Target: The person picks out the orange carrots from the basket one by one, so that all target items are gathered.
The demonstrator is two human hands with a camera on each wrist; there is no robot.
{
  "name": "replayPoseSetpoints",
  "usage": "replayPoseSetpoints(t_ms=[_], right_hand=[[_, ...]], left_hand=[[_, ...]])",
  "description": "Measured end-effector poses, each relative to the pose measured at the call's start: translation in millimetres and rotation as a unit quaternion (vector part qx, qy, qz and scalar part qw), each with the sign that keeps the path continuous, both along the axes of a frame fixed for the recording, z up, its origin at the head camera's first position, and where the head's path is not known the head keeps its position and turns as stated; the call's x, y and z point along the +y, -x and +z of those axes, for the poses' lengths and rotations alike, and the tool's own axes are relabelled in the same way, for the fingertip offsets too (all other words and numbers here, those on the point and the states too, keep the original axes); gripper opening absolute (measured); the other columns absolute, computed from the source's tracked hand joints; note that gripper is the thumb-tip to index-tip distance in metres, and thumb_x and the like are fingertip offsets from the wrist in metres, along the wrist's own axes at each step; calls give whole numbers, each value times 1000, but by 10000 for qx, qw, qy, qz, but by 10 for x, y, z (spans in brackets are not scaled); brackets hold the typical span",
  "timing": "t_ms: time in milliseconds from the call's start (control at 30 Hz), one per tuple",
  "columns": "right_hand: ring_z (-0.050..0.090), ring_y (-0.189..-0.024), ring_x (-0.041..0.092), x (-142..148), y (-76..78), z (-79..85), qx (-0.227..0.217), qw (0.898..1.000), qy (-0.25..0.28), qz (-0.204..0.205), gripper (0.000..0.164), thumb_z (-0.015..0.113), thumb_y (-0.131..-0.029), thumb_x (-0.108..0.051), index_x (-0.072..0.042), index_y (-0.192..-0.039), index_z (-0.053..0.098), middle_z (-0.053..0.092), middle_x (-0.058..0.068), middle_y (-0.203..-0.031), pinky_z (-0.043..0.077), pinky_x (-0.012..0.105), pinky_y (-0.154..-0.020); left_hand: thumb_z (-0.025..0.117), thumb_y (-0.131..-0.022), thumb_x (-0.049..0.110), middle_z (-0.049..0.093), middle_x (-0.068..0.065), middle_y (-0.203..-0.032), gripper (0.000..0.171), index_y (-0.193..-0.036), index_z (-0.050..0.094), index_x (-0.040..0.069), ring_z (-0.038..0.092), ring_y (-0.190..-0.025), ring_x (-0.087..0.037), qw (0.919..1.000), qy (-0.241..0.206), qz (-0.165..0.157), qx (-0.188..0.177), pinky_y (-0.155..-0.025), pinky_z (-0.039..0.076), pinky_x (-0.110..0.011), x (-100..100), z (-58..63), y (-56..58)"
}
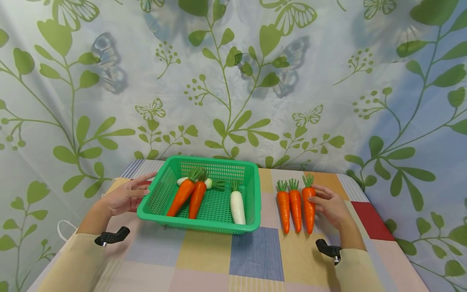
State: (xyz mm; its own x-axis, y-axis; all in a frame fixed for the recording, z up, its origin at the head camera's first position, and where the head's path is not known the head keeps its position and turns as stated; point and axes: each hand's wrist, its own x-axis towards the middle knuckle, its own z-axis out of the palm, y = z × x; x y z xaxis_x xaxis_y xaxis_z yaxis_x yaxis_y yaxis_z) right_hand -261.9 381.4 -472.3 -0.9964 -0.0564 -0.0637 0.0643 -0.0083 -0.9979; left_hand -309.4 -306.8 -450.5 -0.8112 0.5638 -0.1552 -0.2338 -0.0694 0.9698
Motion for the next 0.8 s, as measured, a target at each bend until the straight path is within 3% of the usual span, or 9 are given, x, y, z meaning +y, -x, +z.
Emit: replayPoseSetpoints(t_ms=[133,267,400,467,533,633,800], right_hand=[[69,-96,2,53,48,-30,-83,9993,-342,-79,42,66,-99,-8,-23,-139,62,68,-19,-112,62,25,-80],[67,-96,1,92,94,-55,-248,9949,-967,-131,48,70,-98,-14,-16,-144,58,63,-18,-114,62,25,-82],[65,-97,-3,99,138,-59,-378,9827,-1811,-82,64,72,-97,-24,-5,-152,45,60,8,-136,61,25,-85],[64,-97,-4,95,160,-54,-411,9774,-2074,-2,70,72,-97,-27,-1,-154,40,50,25,-148,60,24,-87],[64,-97,-4,92,185,-48,-427,9741,-2218,75,73,72,-97,-27,1,-155,37,39,33,-155,60,24,-87],[66,-96,-3,91,221,-40,-456,9719,-2303,192,74,71,-97,-26,4,-155,36,38,35,-155,60,25,-87],[68,-96,0,112,274,-50,-512,9726,-2241,362,72,71,-98,-23,7,-153,37,53,30,-145,61,26,-87]], left_hand=[[51,-106,3,61,-11,-136,75,-166,11,19,73,-110,-25,10000,39,54,-15,-92,61,-43,5,2,-7],[52,-106,4,60,-11,-136,74,-166,12,20,73,-109,-24,9999,66,86,-14,-91,61,-43,3,-1,-3],[52,-106,4,60,-11,-137,74,-166,12,20,73,-109,-24,9999,59,89,-21,-91,61,-43,3,-1,3],[51,-106,4,60,-11,-137,74,-166,12,21,73,-109,-24,9999,55,83,-28,-91,61,-43,3,1,3],[51,-106,4,60,-11,-137,74,-166,12,21,73,-109,-24,9999,54,81,-31,-91,61,-43,2,0,3],[52,-106,4,61,-11,-136,74,-166,11,20,73,-108,-24,9999,58,80,-29,-91,61,-43,0,4,0],[52,-106,5,61,-10,-135,74,-166,12,20,73,-107,-23,9999,82,110,-46,-91,62,-42,5,14,-9]])
